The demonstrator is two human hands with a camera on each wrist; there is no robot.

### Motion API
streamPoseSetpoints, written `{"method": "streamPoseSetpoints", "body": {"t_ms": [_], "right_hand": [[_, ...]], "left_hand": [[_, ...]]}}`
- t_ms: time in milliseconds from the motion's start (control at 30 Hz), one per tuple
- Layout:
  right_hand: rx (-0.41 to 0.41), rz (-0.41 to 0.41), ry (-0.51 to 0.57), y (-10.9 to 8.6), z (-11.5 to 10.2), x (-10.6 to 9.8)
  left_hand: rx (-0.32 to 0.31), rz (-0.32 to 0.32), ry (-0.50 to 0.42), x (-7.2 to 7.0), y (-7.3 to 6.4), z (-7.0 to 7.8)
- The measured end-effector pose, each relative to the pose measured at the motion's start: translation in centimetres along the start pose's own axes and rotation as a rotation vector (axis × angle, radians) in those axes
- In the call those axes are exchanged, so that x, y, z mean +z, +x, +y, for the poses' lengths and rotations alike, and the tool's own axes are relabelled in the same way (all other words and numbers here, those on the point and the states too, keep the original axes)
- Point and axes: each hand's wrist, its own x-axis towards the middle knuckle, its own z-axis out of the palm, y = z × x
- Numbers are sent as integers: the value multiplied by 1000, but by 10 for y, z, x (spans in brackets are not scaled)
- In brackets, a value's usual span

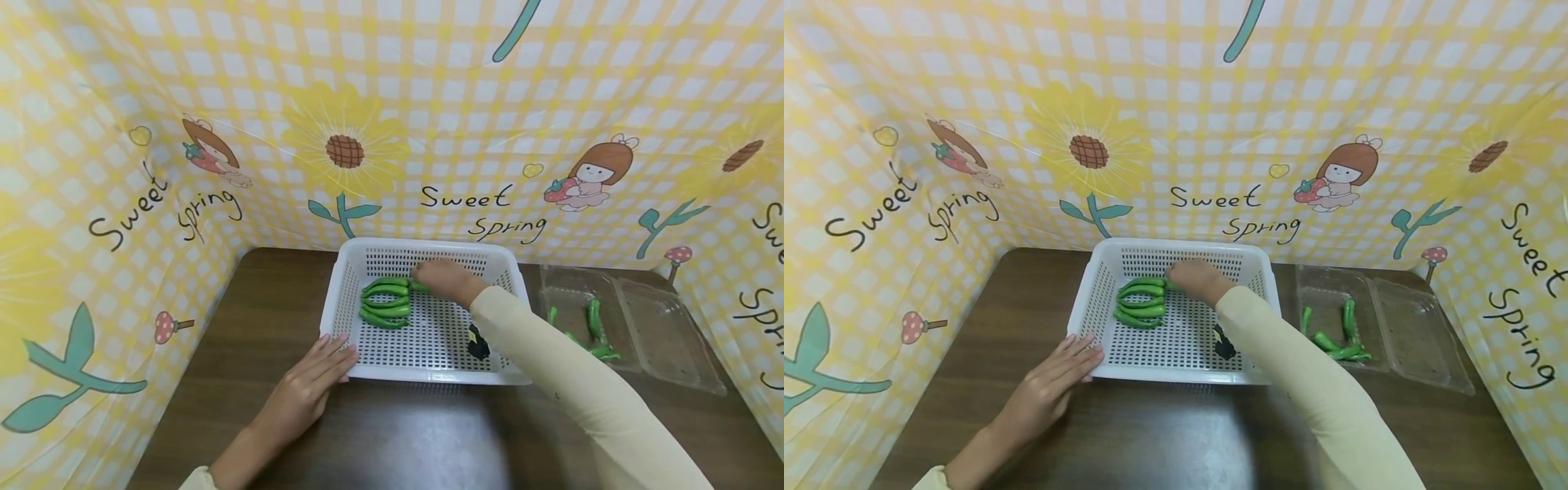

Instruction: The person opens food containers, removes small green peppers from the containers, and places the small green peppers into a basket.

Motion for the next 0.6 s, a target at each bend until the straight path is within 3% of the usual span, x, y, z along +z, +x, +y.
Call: {"method": "streamPoseSetpoints", "body": {"t_ms": [300,600], "right_hand": [[59,-87,-15,0,-2,2],[76,-93,1,-3,5,-4]], "left_hand": [[-1,7,-2,0,-1,0],[-14,-10,-1,-1,1,1]]}}
